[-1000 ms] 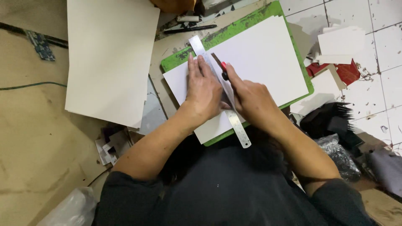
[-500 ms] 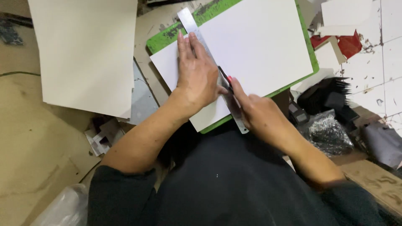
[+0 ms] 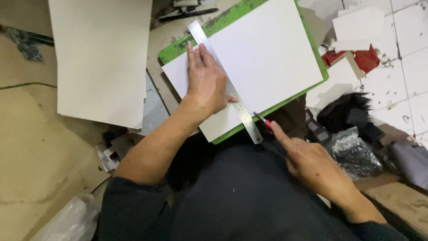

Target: Cutting white material sheets using a metal ruler and a utility knife on a cutting mat

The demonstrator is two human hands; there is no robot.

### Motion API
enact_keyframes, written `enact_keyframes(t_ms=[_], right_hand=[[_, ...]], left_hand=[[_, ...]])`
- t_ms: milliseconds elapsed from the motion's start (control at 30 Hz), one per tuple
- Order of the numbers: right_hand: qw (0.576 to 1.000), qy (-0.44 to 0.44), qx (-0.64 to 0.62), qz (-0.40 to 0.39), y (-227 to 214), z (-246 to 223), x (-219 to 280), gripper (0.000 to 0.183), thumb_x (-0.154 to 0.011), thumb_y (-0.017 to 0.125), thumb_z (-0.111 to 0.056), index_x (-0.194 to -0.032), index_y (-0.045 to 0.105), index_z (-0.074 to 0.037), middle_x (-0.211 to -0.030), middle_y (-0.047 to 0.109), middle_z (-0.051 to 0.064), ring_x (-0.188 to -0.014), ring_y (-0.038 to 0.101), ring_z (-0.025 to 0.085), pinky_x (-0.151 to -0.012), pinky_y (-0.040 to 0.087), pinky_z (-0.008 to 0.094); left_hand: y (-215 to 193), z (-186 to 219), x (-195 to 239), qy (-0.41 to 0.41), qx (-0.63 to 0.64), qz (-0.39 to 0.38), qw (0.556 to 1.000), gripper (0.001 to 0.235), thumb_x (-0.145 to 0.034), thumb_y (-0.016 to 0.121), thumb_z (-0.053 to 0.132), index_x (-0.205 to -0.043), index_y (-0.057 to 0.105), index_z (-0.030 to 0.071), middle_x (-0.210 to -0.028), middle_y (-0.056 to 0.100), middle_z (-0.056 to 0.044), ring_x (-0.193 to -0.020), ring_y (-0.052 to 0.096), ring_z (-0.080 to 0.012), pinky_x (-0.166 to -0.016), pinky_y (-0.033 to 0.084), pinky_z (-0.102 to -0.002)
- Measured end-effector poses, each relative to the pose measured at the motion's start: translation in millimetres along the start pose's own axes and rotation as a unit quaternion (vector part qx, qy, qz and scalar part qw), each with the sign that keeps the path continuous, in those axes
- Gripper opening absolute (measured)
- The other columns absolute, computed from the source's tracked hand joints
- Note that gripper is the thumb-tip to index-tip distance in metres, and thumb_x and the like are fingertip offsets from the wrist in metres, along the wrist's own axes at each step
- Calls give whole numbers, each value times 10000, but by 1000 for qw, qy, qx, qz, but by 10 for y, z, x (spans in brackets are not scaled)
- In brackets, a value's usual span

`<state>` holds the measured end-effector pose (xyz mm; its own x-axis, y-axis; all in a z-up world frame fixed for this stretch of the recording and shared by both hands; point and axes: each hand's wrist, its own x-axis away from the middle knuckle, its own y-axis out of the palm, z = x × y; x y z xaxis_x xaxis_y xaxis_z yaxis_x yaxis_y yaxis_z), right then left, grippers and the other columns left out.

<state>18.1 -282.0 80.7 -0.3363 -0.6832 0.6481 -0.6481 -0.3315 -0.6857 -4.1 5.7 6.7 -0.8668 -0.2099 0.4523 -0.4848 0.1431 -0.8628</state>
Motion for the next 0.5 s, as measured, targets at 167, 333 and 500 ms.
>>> enact_keyframes(t_ms=[167, 333, 500], right_hand=[[970, -101, -8, 222, -378, -263, -915, 751, -966, 525, -100, -1649, 213, -120, -807, 625, 166, -623, 584, 394, -557, 430, 527], [973, -105, 12, 205, -541, -413, -1899, 740, -936, 480, -99, -1627, 219, -47, -749, 637, 249, -599, 568, 490, -556, 427, 555], [975, -133, 37, 177, -678, -524, -1915, 752, -878, 554, -90, -1595, 337, -18, -727, 685, 274, -737, 727, 475, -688, 567, 556]], left_hand=[[89, 50, -39, -12, -8, 41, 999, 1323, -701, 517, 1000, -1447, 484, -92, -1505, 375, -466, -1410, 390, -576, -1159, 28, -738], [69, 49, -33, -17, 4, 34, 999, 1309, -682, 538, 984, -1514, 416, -19, -1488, 364, -484, -1414, 375, -577, -1169, 43, -734], [-47, 23, 38, -7, 102, 76, 992, 1323, -651, 784, 767, -1401, 386, -248, -1467, 360, -472, -1365, 420, -615, -1193, -47, -757]])
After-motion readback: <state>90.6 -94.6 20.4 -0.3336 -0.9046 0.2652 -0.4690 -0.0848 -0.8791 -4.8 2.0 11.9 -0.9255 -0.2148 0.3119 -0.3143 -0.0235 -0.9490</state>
